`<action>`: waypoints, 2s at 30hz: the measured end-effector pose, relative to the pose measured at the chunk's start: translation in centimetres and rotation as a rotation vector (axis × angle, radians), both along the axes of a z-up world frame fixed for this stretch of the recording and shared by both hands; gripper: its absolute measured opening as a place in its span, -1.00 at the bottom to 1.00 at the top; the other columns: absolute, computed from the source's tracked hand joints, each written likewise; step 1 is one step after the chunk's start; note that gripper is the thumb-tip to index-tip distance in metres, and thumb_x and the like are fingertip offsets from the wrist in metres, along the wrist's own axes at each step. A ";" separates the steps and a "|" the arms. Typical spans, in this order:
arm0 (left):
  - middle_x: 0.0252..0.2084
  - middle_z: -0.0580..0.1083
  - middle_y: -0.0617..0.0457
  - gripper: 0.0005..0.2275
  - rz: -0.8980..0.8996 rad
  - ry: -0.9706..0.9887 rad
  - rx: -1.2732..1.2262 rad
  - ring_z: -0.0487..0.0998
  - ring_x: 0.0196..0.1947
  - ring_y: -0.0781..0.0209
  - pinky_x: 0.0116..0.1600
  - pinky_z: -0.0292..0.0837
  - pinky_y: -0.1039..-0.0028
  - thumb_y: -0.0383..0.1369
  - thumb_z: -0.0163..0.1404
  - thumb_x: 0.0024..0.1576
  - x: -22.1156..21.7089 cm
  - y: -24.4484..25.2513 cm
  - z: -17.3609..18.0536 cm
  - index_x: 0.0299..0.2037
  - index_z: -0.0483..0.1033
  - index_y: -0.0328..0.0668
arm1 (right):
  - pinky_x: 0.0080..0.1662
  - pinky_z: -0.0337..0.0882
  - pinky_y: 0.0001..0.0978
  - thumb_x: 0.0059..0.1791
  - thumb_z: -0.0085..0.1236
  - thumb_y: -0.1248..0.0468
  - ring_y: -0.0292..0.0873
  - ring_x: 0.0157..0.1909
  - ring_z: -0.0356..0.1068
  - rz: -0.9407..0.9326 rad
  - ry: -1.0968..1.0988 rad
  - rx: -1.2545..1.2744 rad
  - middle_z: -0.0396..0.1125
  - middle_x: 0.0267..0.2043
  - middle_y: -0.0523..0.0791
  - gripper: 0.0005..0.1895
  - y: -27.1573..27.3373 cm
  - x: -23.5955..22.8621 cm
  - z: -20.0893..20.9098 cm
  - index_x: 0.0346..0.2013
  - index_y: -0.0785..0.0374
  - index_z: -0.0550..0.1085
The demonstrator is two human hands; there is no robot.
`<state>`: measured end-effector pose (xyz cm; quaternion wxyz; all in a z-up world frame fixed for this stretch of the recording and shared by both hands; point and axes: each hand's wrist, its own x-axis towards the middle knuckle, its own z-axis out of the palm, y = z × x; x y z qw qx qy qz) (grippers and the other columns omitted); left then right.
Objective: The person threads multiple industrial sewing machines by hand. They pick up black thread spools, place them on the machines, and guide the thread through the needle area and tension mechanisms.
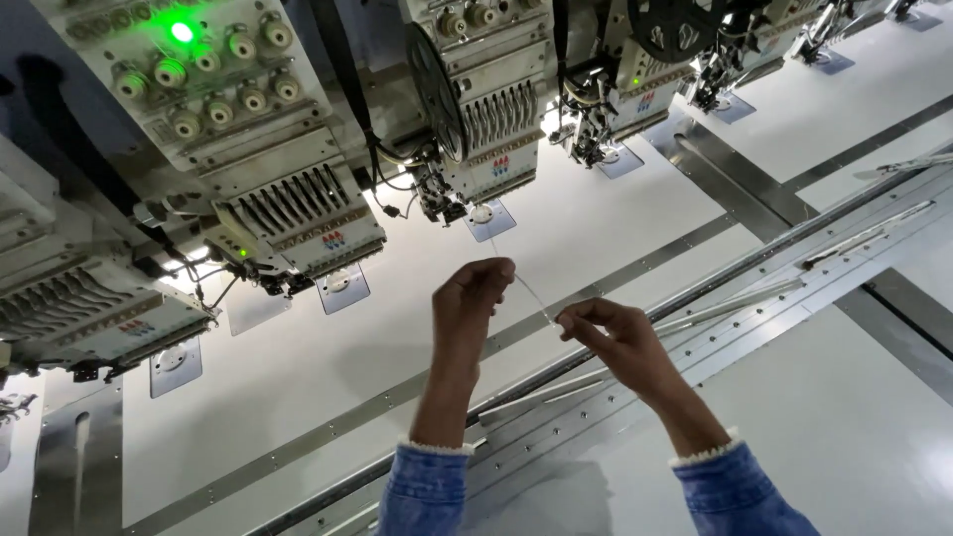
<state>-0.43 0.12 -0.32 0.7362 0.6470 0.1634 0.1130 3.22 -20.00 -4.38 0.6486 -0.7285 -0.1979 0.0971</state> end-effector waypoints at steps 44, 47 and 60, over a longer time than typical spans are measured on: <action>-0.35 0.39 0.17 -0.93 -0.265 -0.278 0.766 0.41 -0.23 0.23 -0.01 0.33 0.39 -0.33 0.08 0.17 -5.3 -5.1 2.6 -0.18 0.53 0.05 | -0.16 0.52 -0.38 -0.06 0.26 0.26 -0.23 -0.25 0.54 -0.128 -0.027 -0.002 0.59 -0.32 -0.10 -0.84 -3.2 -3.5 5.2 -0.28 0.29 0.64; -0.33 0.38 0.17 -0.94 -0.245 -0.289 0.712 0.40 -0.20 0.24 0.01 0.34 0.40 -0.32 0.07 0.18 -5.4 -5.0 2.6 -0.19 0.54 0.04 | -0.16 0.50 -0.36 -0.05 0.26 0.26 -0.24 -0.25 0.51 -0.117 -0.033 0.018 0.58 -0.32 -0.12 -0.86 -3.0 -3.3 4.8 -0.28 0.27 0.64; -0.29 0.39 0.18 -0.91 -0.243 -0.264 0.646 0.39 -0.16 0.24 0.11 0.31 0.38 -0.33 0.08 0.16 -5.5 -5.1 2.5 -0.17 0.56 0.06 | -0.06 0.47 -0.35 -0.08 0.30 0.31 -0.25 -0.21 0.51 -0.105 -0.079 -0.010 0.57 -0.30 -0.16 -0.90 -2.9 -3.2 3.9 -0.29 0.24 0.62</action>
